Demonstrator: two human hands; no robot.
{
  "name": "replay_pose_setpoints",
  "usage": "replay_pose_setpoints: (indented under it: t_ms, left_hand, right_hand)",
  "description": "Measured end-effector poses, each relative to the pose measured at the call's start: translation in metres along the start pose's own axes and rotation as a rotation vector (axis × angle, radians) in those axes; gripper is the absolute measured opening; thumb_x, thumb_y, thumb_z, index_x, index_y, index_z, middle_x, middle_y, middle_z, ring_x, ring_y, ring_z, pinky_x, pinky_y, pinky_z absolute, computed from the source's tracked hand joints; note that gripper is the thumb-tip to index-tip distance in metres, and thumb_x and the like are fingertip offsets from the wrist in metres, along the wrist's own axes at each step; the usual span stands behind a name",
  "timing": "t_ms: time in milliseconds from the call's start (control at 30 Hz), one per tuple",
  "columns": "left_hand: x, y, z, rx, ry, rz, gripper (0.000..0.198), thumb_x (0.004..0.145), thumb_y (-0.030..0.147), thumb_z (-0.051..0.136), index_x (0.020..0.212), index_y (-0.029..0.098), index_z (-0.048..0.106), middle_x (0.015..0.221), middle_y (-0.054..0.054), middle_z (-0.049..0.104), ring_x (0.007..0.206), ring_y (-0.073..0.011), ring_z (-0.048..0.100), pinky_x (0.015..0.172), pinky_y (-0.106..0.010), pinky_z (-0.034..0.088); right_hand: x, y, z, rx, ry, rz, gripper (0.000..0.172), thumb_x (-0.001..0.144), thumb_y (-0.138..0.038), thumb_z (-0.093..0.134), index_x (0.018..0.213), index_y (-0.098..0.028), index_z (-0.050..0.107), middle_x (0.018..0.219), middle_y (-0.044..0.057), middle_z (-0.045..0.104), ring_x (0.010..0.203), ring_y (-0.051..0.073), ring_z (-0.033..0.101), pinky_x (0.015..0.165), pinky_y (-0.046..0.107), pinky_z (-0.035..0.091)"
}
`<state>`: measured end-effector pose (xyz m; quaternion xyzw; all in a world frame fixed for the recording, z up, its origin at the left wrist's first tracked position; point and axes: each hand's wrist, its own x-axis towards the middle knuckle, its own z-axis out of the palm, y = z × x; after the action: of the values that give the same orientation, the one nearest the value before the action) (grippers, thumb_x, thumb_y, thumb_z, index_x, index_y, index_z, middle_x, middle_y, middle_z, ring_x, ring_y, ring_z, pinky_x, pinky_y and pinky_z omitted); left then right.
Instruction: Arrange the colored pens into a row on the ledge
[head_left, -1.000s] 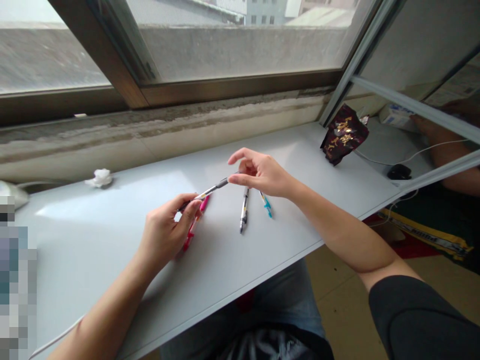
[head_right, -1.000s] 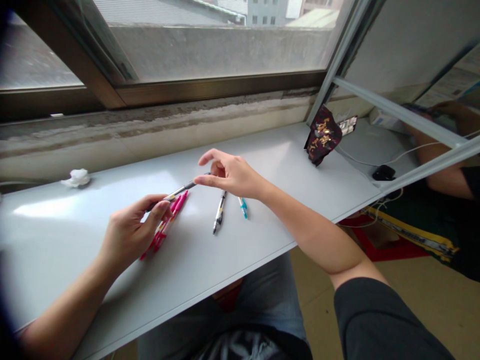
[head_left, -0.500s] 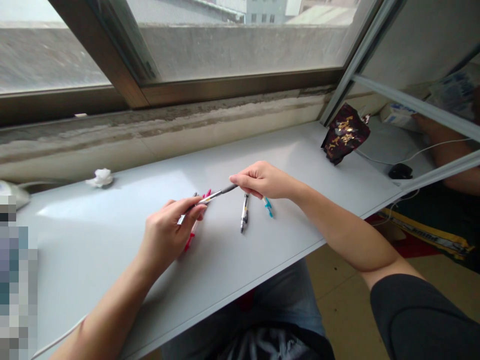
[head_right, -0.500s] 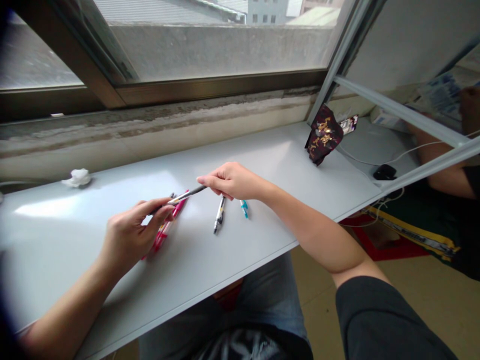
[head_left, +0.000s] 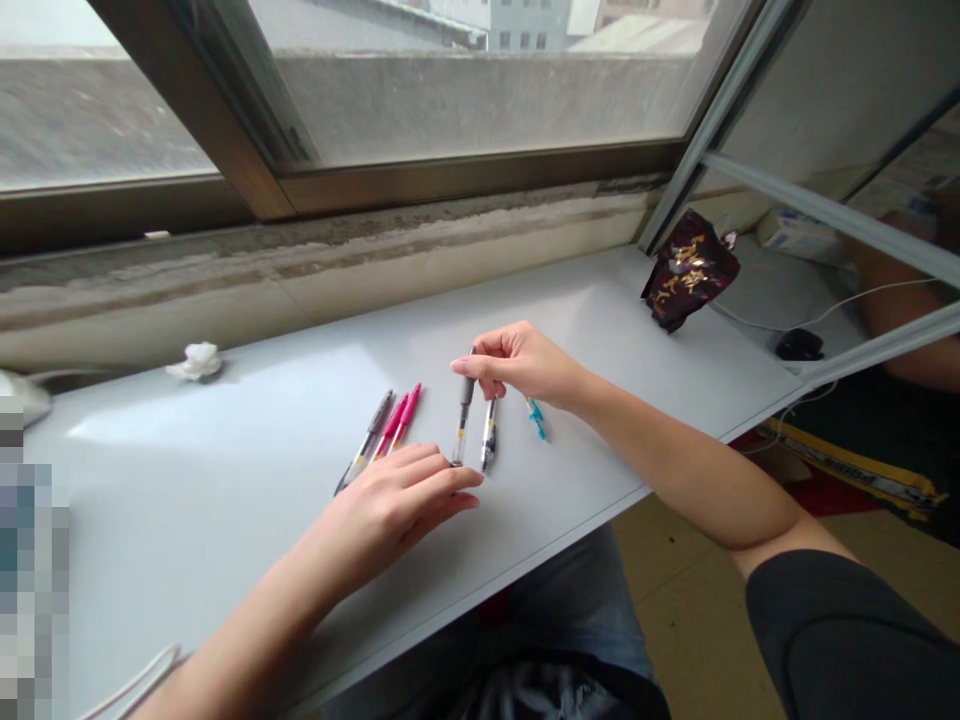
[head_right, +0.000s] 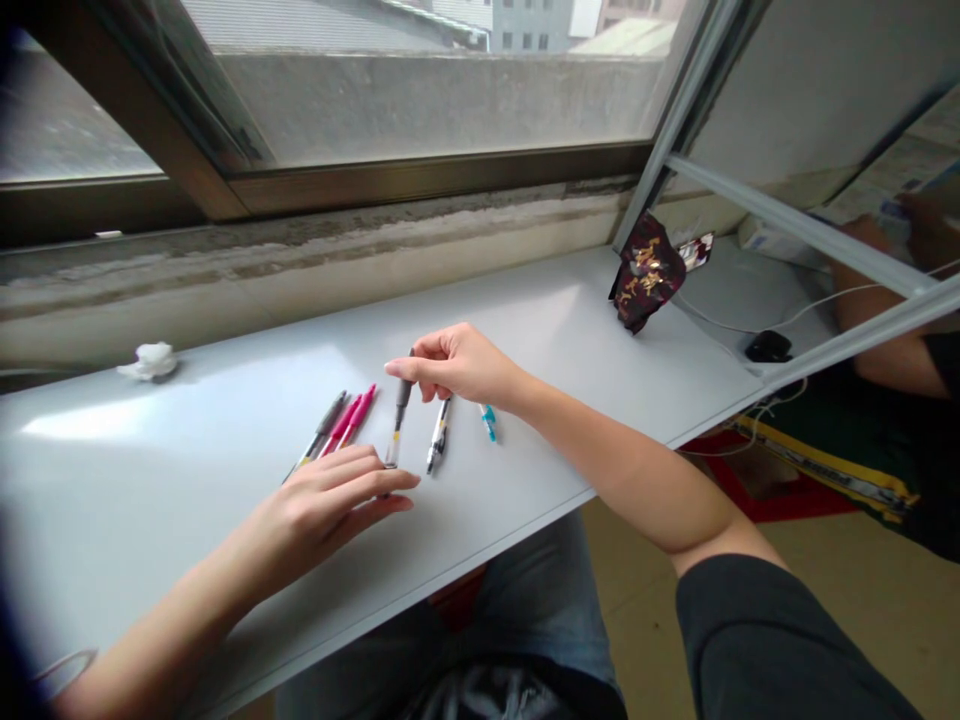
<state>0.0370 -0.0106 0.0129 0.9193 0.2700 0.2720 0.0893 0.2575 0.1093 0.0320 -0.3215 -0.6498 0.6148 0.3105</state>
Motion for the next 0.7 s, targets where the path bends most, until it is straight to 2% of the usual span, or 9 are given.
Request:
replay_pose_setpoints:
  t_ms: [133, 300, 433, 500, 600, 700]
  left_hand:
    - [0.0003, 0.0031, -0.0008, 0.017, 0.012, 0.001, 0.015, 0.113, 0.017, 0.054, 0.109, 0.017, 0.069, 0.075, 0.001, 0.062, 0.067, -0.0152, 0.058, 0.067, -0.028, 0.046]
    - [-0.0007, 0.0038, -0.0010, 0.122, 0.012, 0.026, 0.026, 0.113, 0.031, 0.056, 0.131, 0.014, 0.065, 0.080, -0.001, 0.065, 0.071, -0.0173, 0.062, 0.069, -0.031, 0.048]
    - [0.0005, 0.0051, -0.0028, 0.144, 0.026, 0.037, 0.010, 0.111, 0.024, 0.059, 0.112, 0.016, 0.066, 0.080, -0.001, 0.067, 0.074, -0.0185, 0.062, 0.071, -0.032, 0.049]
    - [0.0004, 0.0043, -0.0043, 0.139, 0.027, 0.016, 0.016, 0.111, 0.030, 0.060, 0.115, 0.016, 0.066, 0.087, -0.004, 0.070, 0.080, -0.0199, 0.064, 0.075, -0.033, 0.052]
    - [-0.0009, 0.0017, -0.0048, 0.199, 0.029, -0.010, 0.037, 0.108, 0.046, 0.062, 0.128, 0.015, 0.065, 0.107, -0.011, 0.074, 0.095, -0.0255, 0.069, 0.085, -0.039, 0.056]
    - [-0.0027, 0.0001, -0.0033, 0.230, 0.055, 0.005, 0.034, 0.107, 0.041, 0.066, 0.127, 0.015, 0.065, 0.112, -0.013, 0.074, 0.101, -0.0272, 0.069, 0.089, -0.042, 0.058]
  right_hand:
    - [-0.0016, 0.0005, 0.0024, -0.010, -0.021, 0.009, 0.047, 0.083, -0.051, 0.085, 0.061, -0.017, 0.061, 0.056, -0.001, 0.066, 0.051, 0.007, 0.051, 0.054, 0.021, 0.042]
    - [-0.0015, 0.0010, -0.0003, -0.056, -0.093, 0.023, 0.049, 0.084, -0.050, 0.085, 0.059, -0.018, 0.057, 0.053, -0.002, 0.062, 0.051, 0.007, 0.051, 0.053, 0.022, 0.040]
    - [0.0000, 0.0019, -0.0002, -0.059, -0.093, 0.057, 0.049, 0.084, -0.052, 0.084, 0.061, -0.017, 0.059, 0.054, -0.002, 0.063, 0.052, 0.008, 0.052, 0.055, 0.022, 0.042]
    - [0.0003, 0.0028, 0.0017, -0.047, -0.085, 0.059, 0.050, 0.084, -0.053, 0.084, 0.061, -0.017, 0.059, 0.054, -0.002, 0.063, 0.051, 0.007, 0.052, 0.055, 0.022, 0.042]
    - [-0.0005, 0.0043, 0.0049, -0.047, -0.103, 0.036, 0.051, 0.084, -0.054, 0.084, 0.060, -0.017, 0.057, 0.054, -0.002, 0.063, 0.051, 0.008, 0.053, 0.053, 0.022, 0.042]
    - [-0.0022, 0.0034, 0.0053, -0.064, -0.093, 0.015, 0.052, 0.085, -0.055, 0.084, 0.060, -0.018, 0.057, 0.054, -0.002, 0.064, 0.050, 0.008, 0.053, 0.052, 0.022, 0.041]
